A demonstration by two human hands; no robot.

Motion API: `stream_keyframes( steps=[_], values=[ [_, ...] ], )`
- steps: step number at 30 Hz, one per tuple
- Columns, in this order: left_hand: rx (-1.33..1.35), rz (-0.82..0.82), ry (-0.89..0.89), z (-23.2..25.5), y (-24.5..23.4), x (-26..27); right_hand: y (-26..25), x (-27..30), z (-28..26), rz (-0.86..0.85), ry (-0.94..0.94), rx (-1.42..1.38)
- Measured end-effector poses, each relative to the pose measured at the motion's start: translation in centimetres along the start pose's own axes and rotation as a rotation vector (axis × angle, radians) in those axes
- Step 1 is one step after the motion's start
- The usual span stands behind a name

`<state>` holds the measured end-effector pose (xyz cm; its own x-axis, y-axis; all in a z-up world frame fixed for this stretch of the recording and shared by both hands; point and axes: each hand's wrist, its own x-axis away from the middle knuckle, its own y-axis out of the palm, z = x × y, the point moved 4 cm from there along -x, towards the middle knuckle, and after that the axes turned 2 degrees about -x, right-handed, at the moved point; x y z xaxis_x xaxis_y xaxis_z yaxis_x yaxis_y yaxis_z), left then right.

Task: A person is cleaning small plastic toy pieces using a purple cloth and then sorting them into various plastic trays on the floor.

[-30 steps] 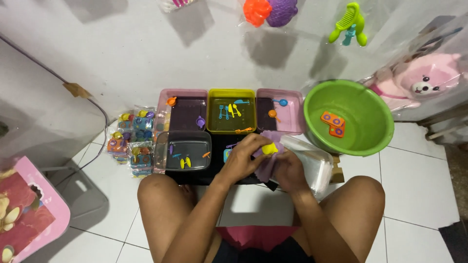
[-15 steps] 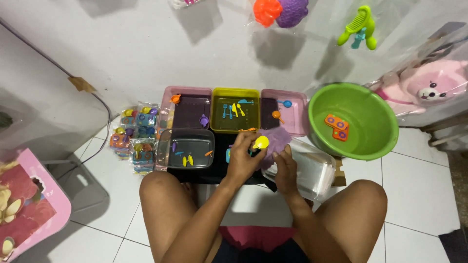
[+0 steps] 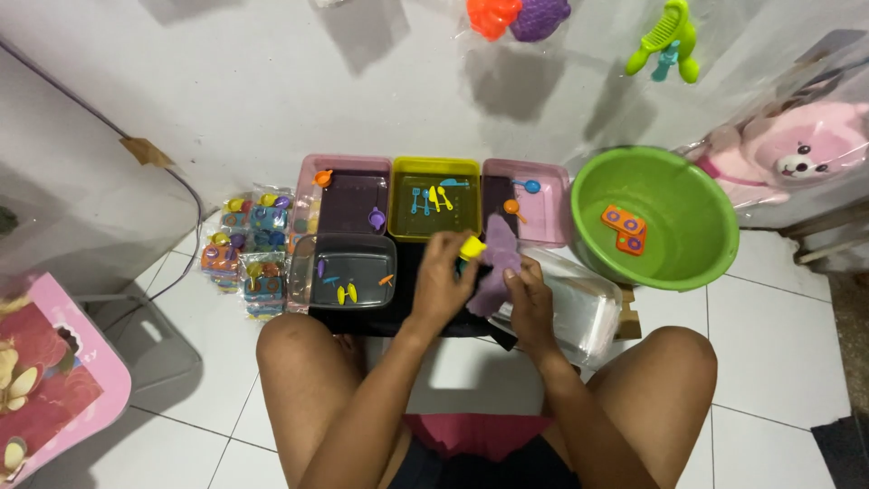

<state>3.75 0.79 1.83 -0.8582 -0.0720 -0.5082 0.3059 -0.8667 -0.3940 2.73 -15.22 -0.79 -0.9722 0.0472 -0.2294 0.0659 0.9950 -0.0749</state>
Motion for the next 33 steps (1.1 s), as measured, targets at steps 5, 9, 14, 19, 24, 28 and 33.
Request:
stream_keyframes(
  steps=[5,9,14,19,24,28,33],
  values=[
    [-0.007,0.025,-0.326,-5.1,0.3,0.4,-4.5,-2.4,5.2,0.051,-0.399,0.723],
    [0.014,-0.058,-0.501,-8.4,2.4,1.4,-5.0,-2.3,0.0,0.204,-0.352,0.710],
    [-0.157,-0.236,-0.568,-13.2,5.3,2.9,-7.3,-3.4,1.5,0.504,0.364,-0.260],
    [-0.427,-0.355,-0.496,-13.5,6.0,4.0,-7.7,-2.6,3.7,0.520,0.423,-0.283],
    [-0.564,-0.223,-0.310,-10.5,5.1,2.4,-6.1,-2.5,1.7,0.341,0.419,-0.146],
    [-0.107,-0.111,-0.458,-11.7,7.4,2.9,-2.3,-2.6,-2.5,0.143,0.366,-0.468],
    [0.425,-0.080,-0.744,-9.7,4.0,2.6,0.9,-3.8,-3.7,-0.152,0.297,-0.630]
  ],
)
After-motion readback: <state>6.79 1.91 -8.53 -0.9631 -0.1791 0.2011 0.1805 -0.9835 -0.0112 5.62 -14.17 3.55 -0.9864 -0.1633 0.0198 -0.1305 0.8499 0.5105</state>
